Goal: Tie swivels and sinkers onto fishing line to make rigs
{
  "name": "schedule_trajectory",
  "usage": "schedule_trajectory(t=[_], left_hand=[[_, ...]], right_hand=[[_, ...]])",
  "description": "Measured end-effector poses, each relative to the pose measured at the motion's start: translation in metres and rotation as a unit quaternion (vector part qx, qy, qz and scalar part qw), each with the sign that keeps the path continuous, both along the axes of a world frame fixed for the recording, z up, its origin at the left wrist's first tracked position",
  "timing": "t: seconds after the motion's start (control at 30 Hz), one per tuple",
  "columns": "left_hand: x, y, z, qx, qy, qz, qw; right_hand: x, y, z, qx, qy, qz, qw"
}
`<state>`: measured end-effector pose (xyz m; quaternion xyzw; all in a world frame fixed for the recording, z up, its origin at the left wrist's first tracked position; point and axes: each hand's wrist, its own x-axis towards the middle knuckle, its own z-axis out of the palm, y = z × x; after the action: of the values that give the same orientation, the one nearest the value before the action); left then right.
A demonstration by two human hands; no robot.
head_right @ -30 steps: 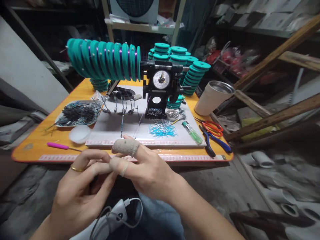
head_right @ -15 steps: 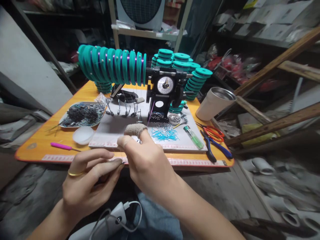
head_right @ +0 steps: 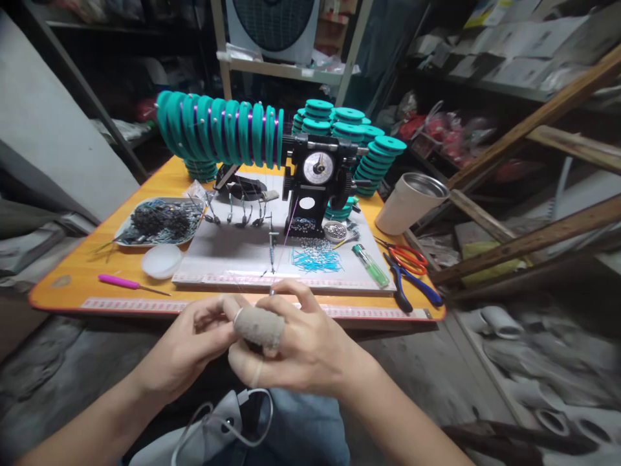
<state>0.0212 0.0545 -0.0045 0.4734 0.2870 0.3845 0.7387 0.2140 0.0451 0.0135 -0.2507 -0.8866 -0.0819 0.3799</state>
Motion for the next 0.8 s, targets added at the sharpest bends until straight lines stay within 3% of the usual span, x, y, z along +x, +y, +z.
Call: schedule_trajectory(t=[0.1, 0.27, 0.33, 0.4, 0.43, 0.47, 0.53, 0.6, 0.67, 0.7, 0.73, 0.77, 0.8], left_hand=[[0.004, 0.0, -0.002, -0.083, -0.036, -0.019, 0.996], [0.004, 0.001, 0.0, -0.085, -0.032, -0.017, 0.996], [0.004, 0.0, 0.001, -0.031, -0.011, 0.001, 0.999], [0.003, -0.002, 0.0, 0.117, 0.059, 0.064, 0.989], [0.003, -0.004, -0.002, 0.222, 0.108, 0.109, 0.963], [0.003, -0.006, -0.003, 0.329, 0.154, 0.158, 0.918], [0.003, -0.008, -0.008, 0.498, 0.22, 0.231, 0.807], [0.002, -0.008, -0.011, 0.605, 0.248, 0.255, 0.712], [0.002, -0.007, -0.011, 0.683, 0.254, 0.231, 0.645], [0.002, -0.005, -0.01, 0.709, 0.252, 0.208, 0.625], [0.002, -0.004, -0.007, 0.717, 0.247, 0.19, 0.623], [0.002, -0.004, -0.005, 0.701, 0.241, 0.175, 0.648], [0.002, -0.004, -0.002, 0.657, 0.231, 0.166, 0.698]], right_hand=[[-0.001, 0.001, 0.001, 0.012, 0.026, -0.015, 0.999], [0.002, 0.004, 0.0, -0.03, 0.019, 0.016, 0.999], [0.005, 0.002, -0.002, -0.088, 0.036, 0.017, 0.995], [0.007, -0.001, -0.002, -0.144, 0.072, 0.014, 0.987], [0.007, -0.002, -0.001, -0.159, 0.088, 0.018, 0.983], [0.006, -0.002, 0.0, -0.168, 0.109, 0.021, 0.98], [0.001, 0.0, 0.004, -0.18, 0.15, 0.019, 0.972], [-0.006, 0.004, 0.008, -0.191, 0.181, -0.002, 0.965], [-0.012, 0.009, 0.012, -0.192, 0.189, -0.039, 0.962], [-0.013, 0.011, 0.013, -0.183, 0.181, -0.053, 0.965], [-0.014, 0.012, 0.013, -0.171, 0.172, -0.06, 0.968], [-0.012, 0.013, 0.013, -0.16, 0.165, -0.062, 0.971], [-0.01, 0.012, 0.013, -0.154, 0.162, -0.058, 0.973]])
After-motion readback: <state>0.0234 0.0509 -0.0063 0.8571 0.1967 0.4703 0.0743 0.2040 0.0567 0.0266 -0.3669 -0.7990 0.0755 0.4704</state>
